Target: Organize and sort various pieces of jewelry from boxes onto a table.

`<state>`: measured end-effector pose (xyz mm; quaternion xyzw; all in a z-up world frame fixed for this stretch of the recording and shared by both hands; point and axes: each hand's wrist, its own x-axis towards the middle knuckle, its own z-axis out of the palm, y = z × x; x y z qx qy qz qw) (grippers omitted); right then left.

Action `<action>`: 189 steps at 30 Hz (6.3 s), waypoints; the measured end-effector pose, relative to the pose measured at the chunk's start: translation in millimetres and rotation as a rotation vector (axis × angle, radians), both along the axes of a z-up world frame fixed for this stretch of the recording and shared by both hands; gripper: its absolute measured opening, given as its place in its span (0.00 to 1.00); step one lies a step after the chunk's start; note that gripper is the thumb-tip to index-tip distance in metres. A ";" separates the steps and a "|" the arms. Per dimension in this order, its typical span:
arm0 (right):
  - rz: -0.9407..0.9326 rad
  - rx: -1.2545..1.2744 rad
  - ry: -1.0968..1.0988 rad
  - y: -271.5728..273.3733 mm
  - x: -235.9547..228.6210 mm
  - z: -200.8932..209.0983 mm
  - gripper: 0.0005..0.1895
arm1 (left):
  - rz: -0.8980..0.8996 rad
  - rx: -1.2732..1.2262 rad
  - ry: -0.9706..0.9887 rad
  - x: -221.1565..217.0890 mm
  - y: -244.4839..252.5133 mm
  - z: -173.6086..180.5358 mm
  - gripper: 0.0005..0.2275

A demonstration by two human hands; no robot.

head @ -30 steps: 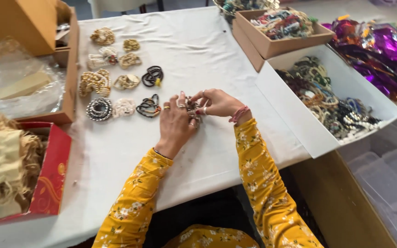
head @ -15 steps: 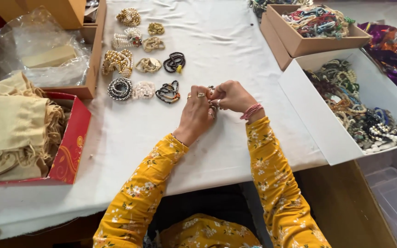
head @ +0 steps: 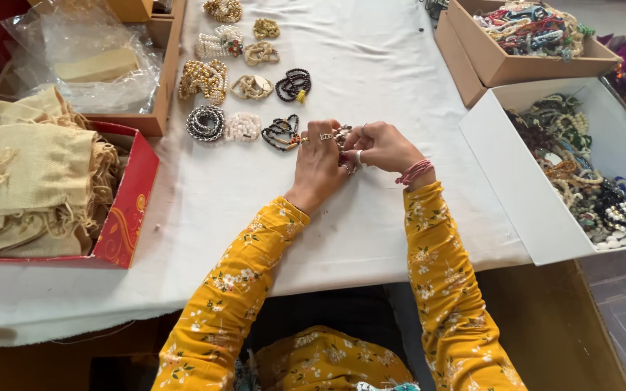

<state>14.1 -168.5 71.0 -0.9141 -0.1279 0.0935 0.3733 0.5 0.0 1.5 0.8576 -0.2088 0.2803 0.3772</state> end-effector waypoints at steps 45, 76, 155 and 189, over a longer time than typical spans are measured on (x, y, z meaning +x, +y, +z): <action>0.038 0.135 -0.252 -14.7 19.2 -21.8 0.07 | -0.251 0.130 0.191 15.2 2.5 -10.1 0.41; -0.092 -0.157 -0.432 -12.0 19.1 -25.2 0.06 | -0.185 0.071 0.136 17.8 7.1 -6.9 0.27; 0.051 -0.226 -0.424 97.8 303.2 -81.9 0.26 | -0.601 0.300 0.060 12.4 69.1 6.2 0.19; -0.173 0.276 -0.049 -45.9 194.1 -38.2 0.25 | -0.575 0.347 0.019 7.0 68.6 18.2 0.15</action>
